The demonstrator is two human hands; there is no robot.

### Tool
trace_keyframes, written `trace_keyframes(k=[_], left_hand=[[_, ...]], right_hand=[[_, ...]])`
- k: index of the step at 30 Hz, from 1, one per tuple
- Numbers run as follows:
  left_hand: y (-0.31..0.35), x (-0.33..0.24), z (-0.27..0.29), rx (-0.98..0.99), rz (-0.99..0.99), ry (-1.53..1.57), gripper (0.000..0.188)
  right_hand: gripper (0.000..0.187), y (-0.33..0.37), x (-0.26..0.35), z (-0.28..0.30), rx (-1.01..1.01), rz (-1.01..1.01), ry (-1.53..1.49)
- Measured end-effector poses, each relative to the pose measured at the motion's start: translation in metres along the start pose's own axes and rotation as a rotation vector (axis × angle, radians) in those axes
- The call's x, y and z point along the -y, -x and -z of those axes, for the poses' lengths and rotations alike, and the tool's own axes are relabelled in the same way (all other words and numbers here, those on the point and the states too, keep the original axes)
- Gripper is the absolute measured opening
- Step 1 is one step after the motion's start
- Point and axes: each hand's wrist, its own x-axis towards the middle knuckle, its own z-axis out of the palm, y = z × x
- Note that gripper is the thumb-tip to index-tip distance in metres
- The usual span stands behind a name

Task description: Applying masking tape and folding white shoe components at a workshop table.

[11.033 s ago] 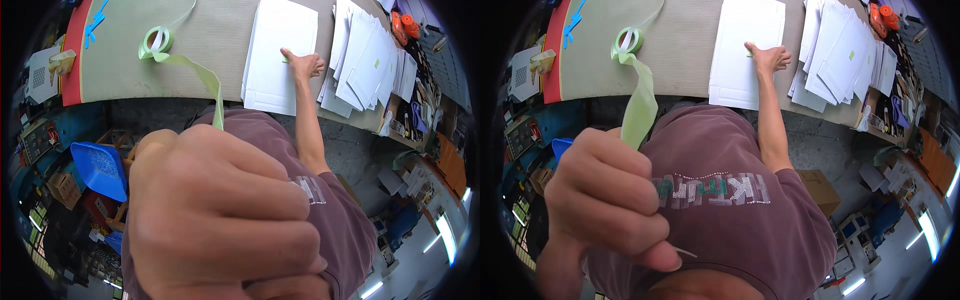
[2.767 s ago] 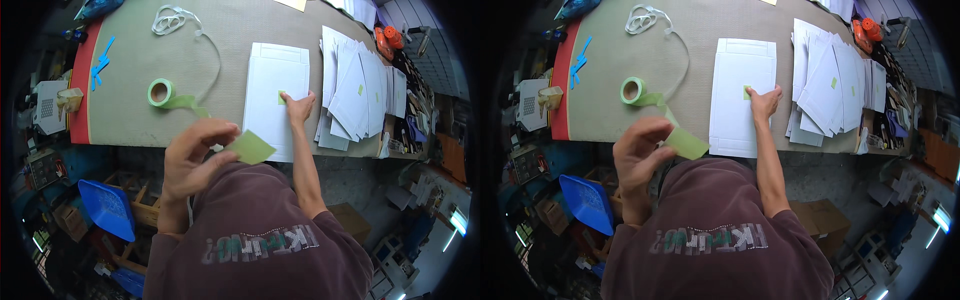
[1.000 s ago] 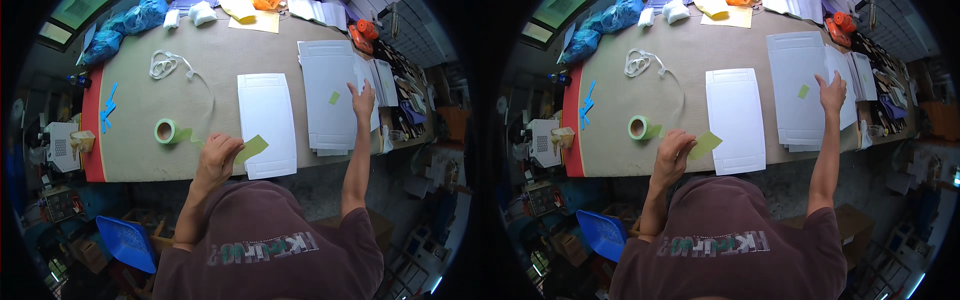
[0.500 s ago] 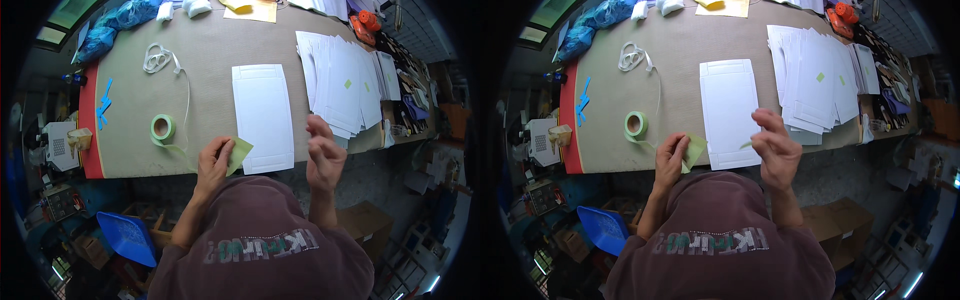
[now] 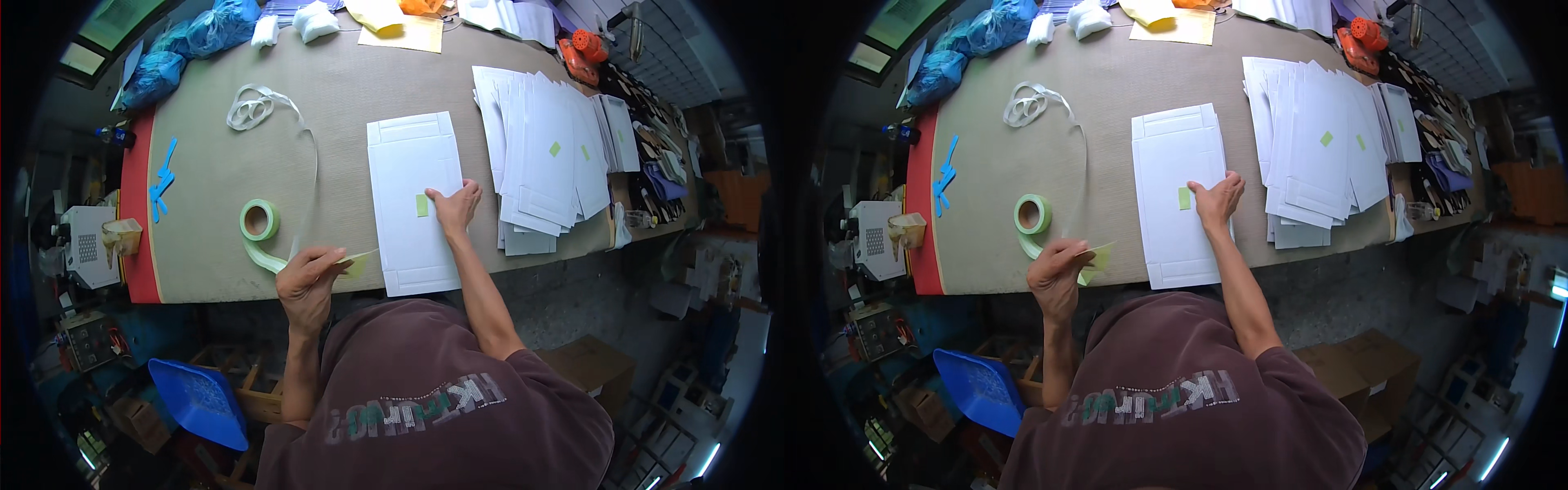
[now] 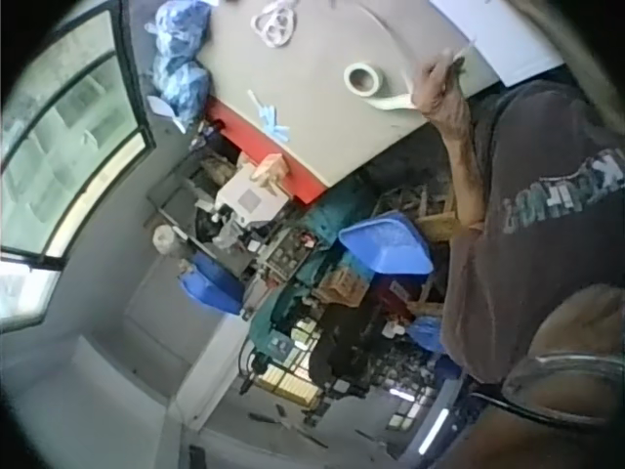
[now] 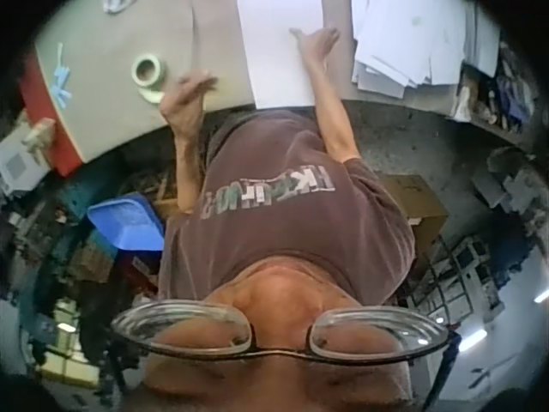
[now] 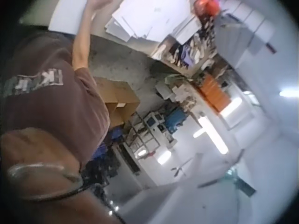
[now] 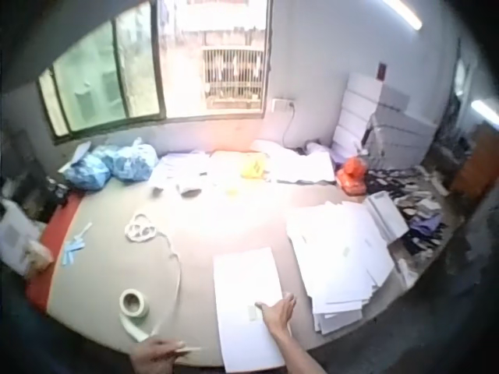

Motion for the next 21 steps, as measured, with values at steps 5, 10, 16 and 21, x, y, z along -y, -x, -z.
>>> trace_keyframes(k=[5, 10, 16, 21], left_hand=[[-0.006, -0.007, -0.004, -0.056, 0.254, -0.021, 0.016], [-0.022, -0.021, -0.026, 0.091, 0.264, -0.134, 0.013], [-0.022, -0.003, -0.019, -0.004, 0.445, -0.105, 0.014], [-0.021, 0.0, -0.013, -0.052, 0.54, -0.036, 0.013]], right_hand=[[0.067, -0.098, -0.013, 0.156, -0.002, -0.017, -0.318], [0.049, -0.054, 0.082, 0.206, 0.246, 0.499, -0.361], [0.009, 0.099, 0.13, 0.192, 0.193, 1.164, -0.589], [0.012, 0.093, 0.133, 0.161, 0.309, 0.839, -0.769]])
